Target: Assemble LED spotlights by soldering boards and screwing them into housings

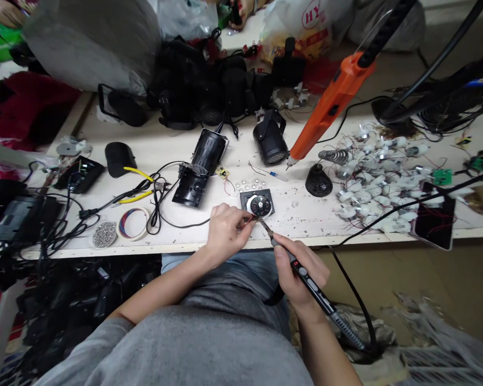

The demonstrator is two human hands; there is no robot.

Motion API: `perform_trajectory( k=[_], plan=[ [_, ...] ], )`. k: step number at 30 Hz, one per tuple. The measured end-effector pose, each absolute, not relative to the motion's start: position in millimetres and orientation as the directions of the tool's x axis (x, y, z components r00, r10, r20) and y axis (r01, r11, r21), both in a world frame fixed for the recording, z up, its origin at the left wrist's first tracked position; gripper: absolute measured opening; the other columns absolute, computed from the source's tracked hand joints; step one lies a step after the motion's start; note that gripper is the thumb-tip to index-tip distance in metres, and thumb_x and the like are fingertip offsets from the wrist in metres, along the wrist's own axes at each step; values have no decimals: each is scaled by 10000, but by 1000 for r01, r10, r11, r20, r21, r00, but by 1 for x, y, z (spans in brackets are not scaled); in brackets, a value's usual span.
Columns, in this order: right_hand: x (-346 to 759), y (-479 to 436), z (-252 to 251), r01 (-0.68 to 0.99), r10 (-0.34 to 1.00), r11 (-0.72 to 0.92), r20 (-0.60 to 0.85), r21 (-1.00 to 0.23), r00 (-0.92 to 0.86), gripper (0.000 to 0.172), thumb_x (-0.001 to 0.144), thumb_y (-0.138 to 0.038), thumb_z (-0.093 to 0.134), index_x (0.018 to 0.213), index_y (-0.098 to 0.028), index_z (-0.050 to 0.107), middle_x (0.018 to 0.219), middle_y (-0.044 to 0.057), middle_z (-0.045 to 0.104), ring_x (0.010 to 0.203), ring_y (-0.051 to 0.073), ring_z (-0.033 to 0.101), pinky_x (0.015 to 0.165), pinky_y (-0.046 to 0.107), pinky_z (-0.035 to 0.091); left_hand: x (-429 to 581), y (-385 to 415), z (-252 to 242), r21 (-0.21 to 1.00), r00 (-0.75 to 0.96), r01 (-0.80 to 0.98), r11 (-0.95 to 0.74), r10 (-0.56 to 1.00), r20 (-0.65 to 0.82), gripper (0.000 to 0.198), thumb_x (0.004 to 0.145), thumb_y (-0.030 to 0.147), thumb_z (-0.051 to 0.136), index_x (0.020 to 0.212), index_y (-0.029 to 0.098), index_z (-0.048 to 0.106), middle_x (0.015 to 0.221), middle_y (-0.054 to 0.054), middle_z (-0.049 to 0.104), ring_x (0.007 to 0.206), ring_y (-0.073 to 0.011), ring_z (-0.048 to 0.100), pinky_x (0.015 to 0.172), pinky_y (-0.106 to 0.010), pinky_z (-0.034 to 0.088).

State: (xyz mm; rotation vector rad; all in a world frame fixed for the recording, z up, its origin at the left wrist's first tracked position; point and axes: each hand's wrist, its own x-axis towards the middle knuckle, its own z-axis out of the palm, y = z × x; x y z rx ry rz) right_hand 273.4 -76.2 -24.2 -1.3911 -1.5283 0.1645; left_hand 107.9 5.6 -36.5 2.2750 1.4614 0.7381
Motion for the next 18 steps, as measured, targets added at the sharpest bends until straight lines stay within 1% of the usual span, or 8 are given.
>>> perform_trajectory(
  k=[2,5,9,15,18],
  plan=[
    [273,-75,-24,669,803,331,571,-665,170,237,889,-114,635,1066,-227,744,874,26,789,679,160,731,676,285,603,108,6,-36,542,333,732,-413,911,243,68,874,284,673,881,218,689,696,-8,669,789,-221,555,772,-390,389],
    [272,-74,-20,672,790,371,599,-641,135,275,875,-88,641,1088,-233,734,842,21,777,632,147,699,620,274,573,108,6,-36,551,325,728,-407,913,245,67,870,284,680,872,217,687,691,-6,669,784,-219,553,769,-387,389],
    [271,-74,-13,694,790,405,610,-595,62,285,864,-68,636,1083,-227,727,802,30,760,626,155,681,581,280,544,108,6,-37,557,323,730,-397,918,231,69,875,288,679,852,223,677,689,-3,661,785,-216,554,766,-388,391],
    [269,-72,-9,697,789,421,614,-580,34,288,860,-48,626,1078,-213,717,806,40,754,609,146,657,562,277,529,109,6,-38,561,331,727,-396,918,219,74,852,268,699,810,220,662,690,0,665,784,-216,550,773,-394,391],
    [267,-70,-11,687,762,448,646,-572,40,289,852,-37,633,1066,-205,730,764,29,739,565,128,627,523,254,505,109,6,-39,563,335,725,-398,917,216,72,855,268,698,818,220,660,699,2,670,789,-215,555,777,-395,395]
  ],
)
